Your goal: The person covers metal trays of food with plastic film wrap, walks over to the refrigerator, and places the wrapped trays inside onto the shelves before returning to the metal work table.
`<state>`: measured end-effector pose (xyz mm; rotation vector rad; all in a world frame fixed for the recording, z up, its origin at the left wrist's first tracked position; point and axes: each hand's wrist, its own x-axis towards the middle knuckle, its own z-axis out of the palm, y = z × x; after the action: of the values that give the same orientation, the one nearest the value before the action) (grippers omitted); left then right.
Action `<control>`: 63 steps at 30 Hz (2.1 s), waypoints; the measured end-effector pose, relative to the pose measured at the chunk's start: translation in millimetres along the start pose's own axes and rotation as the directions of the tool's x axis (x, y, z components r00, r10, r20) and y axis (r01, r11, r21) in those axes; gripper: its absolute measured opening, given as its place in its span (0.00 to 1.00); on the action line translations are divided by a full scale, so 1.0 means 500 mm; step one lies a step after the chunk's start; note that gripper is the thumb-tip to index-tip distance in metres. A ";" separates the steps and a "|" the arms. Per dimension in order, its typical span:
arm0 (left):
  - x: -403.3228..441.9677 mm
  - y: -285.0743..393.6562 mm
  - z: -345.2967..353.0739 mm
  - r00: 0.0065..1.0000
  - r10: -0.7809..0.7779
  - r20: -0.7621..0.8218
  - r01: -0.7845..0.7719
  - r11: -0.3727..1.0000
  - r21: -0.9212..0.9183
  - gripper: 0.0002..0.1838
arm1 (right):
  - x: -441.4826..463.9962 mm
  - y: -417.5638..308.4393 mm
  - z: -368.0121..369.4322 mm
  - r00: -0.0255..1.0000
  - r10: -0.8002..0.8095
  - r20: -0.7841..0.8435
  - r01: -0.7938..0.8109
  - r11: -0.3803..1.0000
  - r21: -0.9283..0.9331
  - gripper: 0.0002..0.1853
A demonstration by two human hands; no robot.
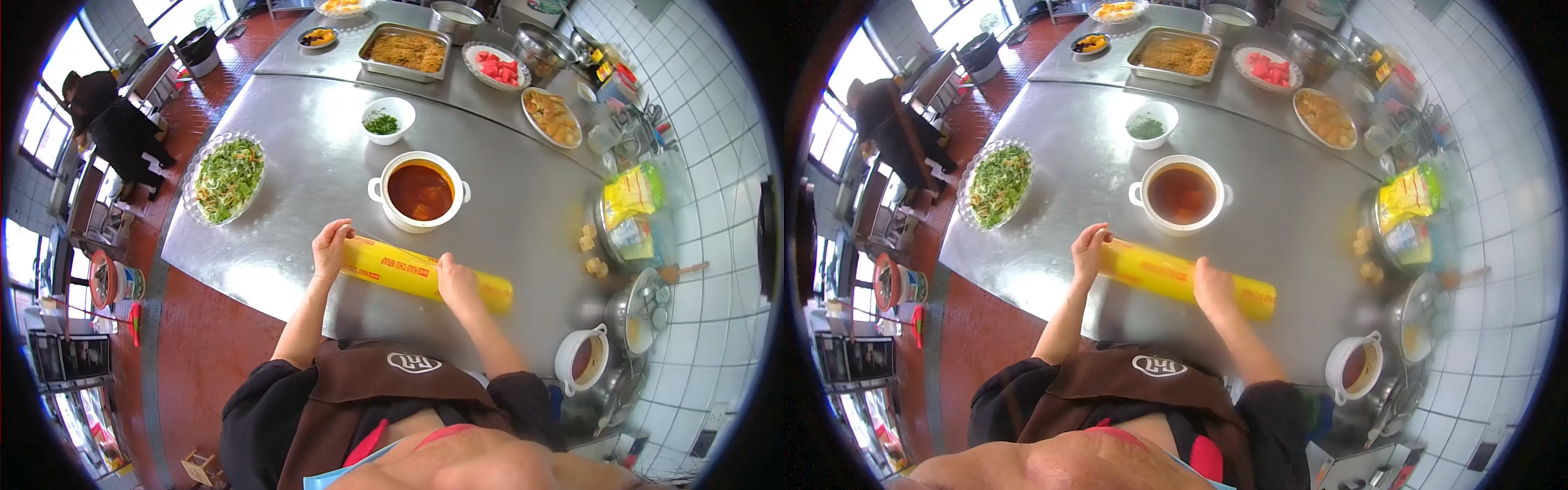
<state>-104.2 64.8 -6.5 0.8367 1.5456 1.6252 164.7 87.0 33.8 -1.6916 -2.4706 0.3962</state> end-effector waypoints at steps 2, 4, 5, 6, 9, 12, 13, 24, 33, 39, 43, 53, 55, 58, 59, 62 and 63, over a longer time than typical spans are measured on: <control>-0.001 0.003 -0.003 1.000 0.021 0.011 -0.021 0.999 0.034 0.08 | 0.009 0.016 -0.005 0.997 0.052 -0.056 -0.046 0.993 0.111 0.09; -0.005 0.005 -0.003 0.999 0.017 0.030 -0.019 0.999 0.051 0.08 | 0.033 0.050 -0.002 0.942 0.138 0.305 -0.315 0.678 0.664 0.11; -0.006 0.004 -0.005 0.999 0.028 0.023 -0.029 0.998 0.054 0.08 | 0.043 0.063 0.000 0.942 0.149 0.300 -0.318 0.673 0.667 0.11; -0.005 0.004 -0.007 0.999 0.039 0.014 -0.039 0.998 0.057 0.08 | 0.053 0.074 0.001 0.911 0.079 0.405 -0.363 0.622 0.694 0.12; 0.001 -0.011 -0.014 0.996 0.083 0.013 -0.084 0.995 0.057 0.08 | 0.044 0.088 -0.006 0.887 -0.112 0.448 -0.277 0.647 0.710 0.13; -0.001 -0.002 -0.010 0.998 0.060 0.002 -0.060 0.997 0.058 0.08 | 0.017 0.077 -0.025 0.939 -0.172 0.297 -0.001 0.864 0.504 0.13; 0.000 -0.004 -0.009 0.998 0.059 0.009 -0.059 0.997 0.056 0.08 | 0.005 0.070 -0.032 0.972 -0.150 0.181 0.100 0.960 0.260 0.13; 0.005 -0.020 -0.022 0.995 0.096 0.002 -0.096 0.995 0.012 0.08 | -0.012 0.093 0.000 0.970 0.180 0.162 -0.240 0.800 0.550 0.12; 0.023 -0.007 -0.018 0.997 0.076 -0.016 -0.074 0.989 0.125 0.08 | -0.007 0.091 -0.078 0.920 -0.052 0.389 -0.148 0.873 0.464 0.09; 0.031 -0.020 -0.009 0.996 0.083 -0.022 -0.081 0.994 0.074 0.08 | -0.042 0.061 -0.057 0.974 0.189 0.125 -0.184 0.982 -0.046 0.08; 0.032 -0.017 -0.007 0.997 0.069 -0.023 -0.067 0.992 0.106 0.08 | -0.034 0.108 -0.021 0.976 0.219 -0.008 -0.208 0.938 0.276 0.10; 0.046 -0.022 0.000 0.996 0.081 -0.035 -0.077 0.992 0.103 0.07 | 0.054 0.203 -0.079 0.695 -0.091 0.714 -0.621 0.425 0.659 0.08; 0.049 -0.024 0.000 0.996 0.078 -0.036 -0.075 0.992 0.102 0.07 | 0.038 0.192 -0.083 0.724 -0.073 0.686 -0.560 0.519 0.646 0.08; 0.053 -0.028 0.002 0.995 0.095 -0.036 -0.090 0.990 0.111 0.07 | 0.013 0.184 -0.081 0.913 -0.067 0.402 -0.097 0.922 0.374 0.08; 0.055 -0.030 0.002 0.994 0.103 -0.034 -0.099 0.989 0.114 0.07 | 0.007 0.174 -0.083 0.945 -0.009 0.328 -0.041 0.989 0.145 0.08; 0.056 -0.027 0.005 0.992 0.119 -0.032 -0.115 0.986 0.118 0.07 | -0.025 0.140 -0.086 0.976 0.057 0.210 -0.029 0.990 -0.135 0.07; 0.057 -0.025 0.006 0.991 0.128 -0.033 -0.123 0.985 0.122 0.07 | -0.034 0.141 -0.069 0.987 0.106 0.122 -0.102 0.994 -0.037 0.08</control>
<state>-115.4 91.0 -19.7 0.9882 1.6610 1.6603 242.8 100.2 47.8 -1.8686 -2.4920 0.4916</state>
